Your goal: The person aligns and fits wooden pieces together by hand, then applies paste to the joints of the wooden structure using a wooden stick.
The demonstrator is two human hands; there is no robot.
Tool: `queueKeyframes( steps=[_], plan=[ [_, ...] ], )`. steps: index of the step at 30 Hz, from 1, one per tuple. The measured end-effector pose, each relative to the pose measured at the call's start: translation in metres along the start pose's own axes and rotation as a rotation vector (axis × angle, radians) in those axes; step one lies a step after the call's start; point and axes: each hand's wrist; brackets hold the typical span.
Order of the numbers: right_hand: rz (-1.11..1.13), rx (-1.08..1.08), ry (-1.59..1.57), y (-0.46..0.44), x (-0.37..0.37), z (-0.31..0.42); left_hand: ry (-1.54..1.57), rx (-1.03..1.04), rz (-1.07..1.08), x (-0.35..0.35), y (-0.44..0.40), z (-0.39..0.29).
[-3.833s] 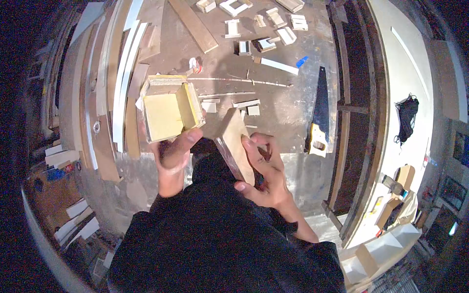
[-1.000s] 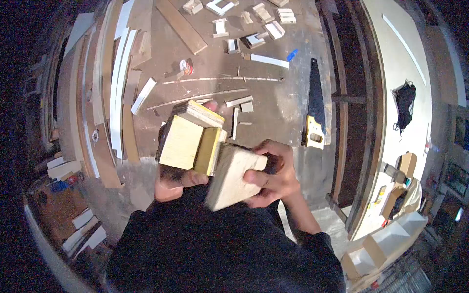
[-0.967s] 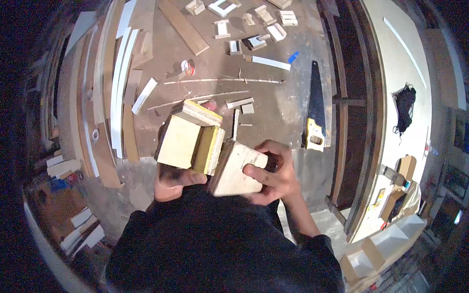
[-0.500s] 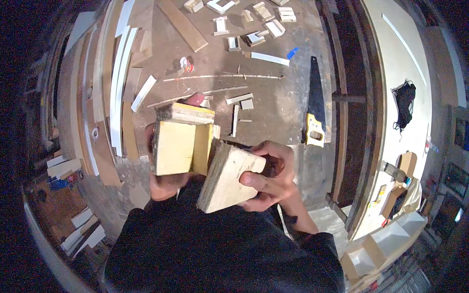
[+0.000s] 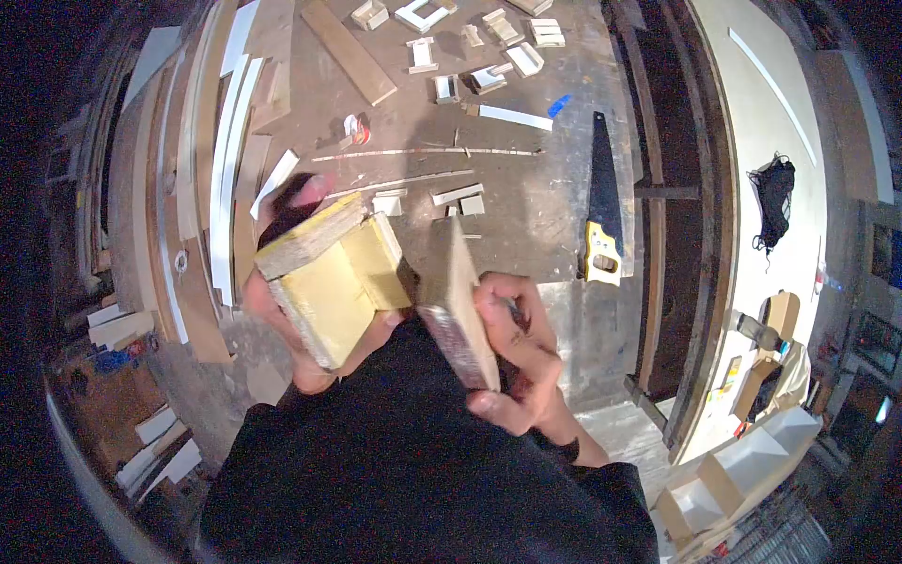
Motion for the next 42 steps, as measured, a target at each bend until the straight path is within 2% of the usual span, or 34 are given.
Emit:
queueKeyframes(
  steps=[2,5,7,9,11,14,15,16,17,21,23,26,28,29,31,32,33,35,36,37,39,42],
  plan=[
    [0.056,0.054,0.018,-0.007,0.002,0.015,-0.035,0.125,-0.010,-0.003,-0.007,0.011],
    [0.095,0.144,0.069,-0.019,0.000,0.031,-0.141,0.299,0.142,-0.005,-0.016,0.014],
    [0.113,0.154,0.106,-0.023,-0.001,0.035,0.130,0.173,-0.011,0.002,-0.018,0.012],
    [0.128,0.257,0.051,-0.020,-0.001,0.038,0.057,0.131,0.015,-0.005,-0.017,0.013],
    [0.130,0.334,0.023,-0.019,-0.001,0.039,-0.095,0.239,0.118,-0.008,-0.021,0.019],
    [0.098,0.407,-0.006,-0.022,0.003,0.037,-0.086,0.209,0.120,-0.005,-0.019,0.020],
    [0.095,0.403,-0.004,-0.022,0.002,0.038,-0.116,0.233,0.150,-0.004,-0.021,0.020],
    [0.092,0.400,-0.002,-0.021,0.001,0.038,0.013,0.143,0.070,0.000,-0.020,0.023],
    [0.089,0.397,-0.001,-0.020,0.000,0.039,0.012,0.152,0.066,-0.001,-0.021,0.025],
    [0.077,0.465,-0.030,-0.019,0.002,0.035,0.042,0.166,0.126,-0.005,-0.020,0.037],
    [0.116,0.452,0.024,-0.026,-0.001,0.038,-0.080,0.130,0.087,-0.002,-0.021,0.036],
    [0.149,0.437,0.053,-0.026,-0.005,0.041,-0.079,0.094,0.073,-0.001,-0.026,0.035],
    [0.137,0.459,0.047,-0.029,-0.007,0.043,-0.128,0.248,0.177,-0.007,-0.027,0.048],
    [0.131,0.470,0.044,-0.032,-0.008,0.044,-0.121,0.236,0.188,-0.005,-0.022,0.047],
    [0.156,0.466,0.065,-0.037,-0.007,0.046,0.145,0.033,0.012,0.003,-0.025,0.036],
    [0.169,0.463,0.058,-0.036,-0.008,0.046,0.192,0.019,-0.020,0.000,-0.030,0.039],
    [0.180,0.452,0.058,-0.037,-0.009,0.042,0.186,0.029,-0.029,-0.004,-0.031,0.042],
    [0.172,0.464,0.024,-0.035,-0.010,0.038,0.053,0.116,0.106,-0.008,-0.026,0.047],
    [0.158,0.471,0.003,-0.035,-0.009,0.038,0.091,0.157,0.133,-0.005,-0.026,0.047],
    [0.144,0.478,-0.018,-0.036,-0.008,0.038,0.096,0.153,0.140,-0.002,-0.023,0.049],
    [0.173,0.459,0.010,-0.040,-0.008,0.036,0.157,0.092,-0.028,-0.003,-0.025,0.052],
    [0.189,0.484,-0.013,-0.047,-0.011,0.032,0.118,0.136,0.063,-0.004,-0.028,0.053]
  ],
)
Point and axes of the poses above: each hand's wrist, its own y-axis away from the middle knuckle, its own x-axis out of the palm, z = x × y, and after that the axes turned 10 degrees about y, right-handed
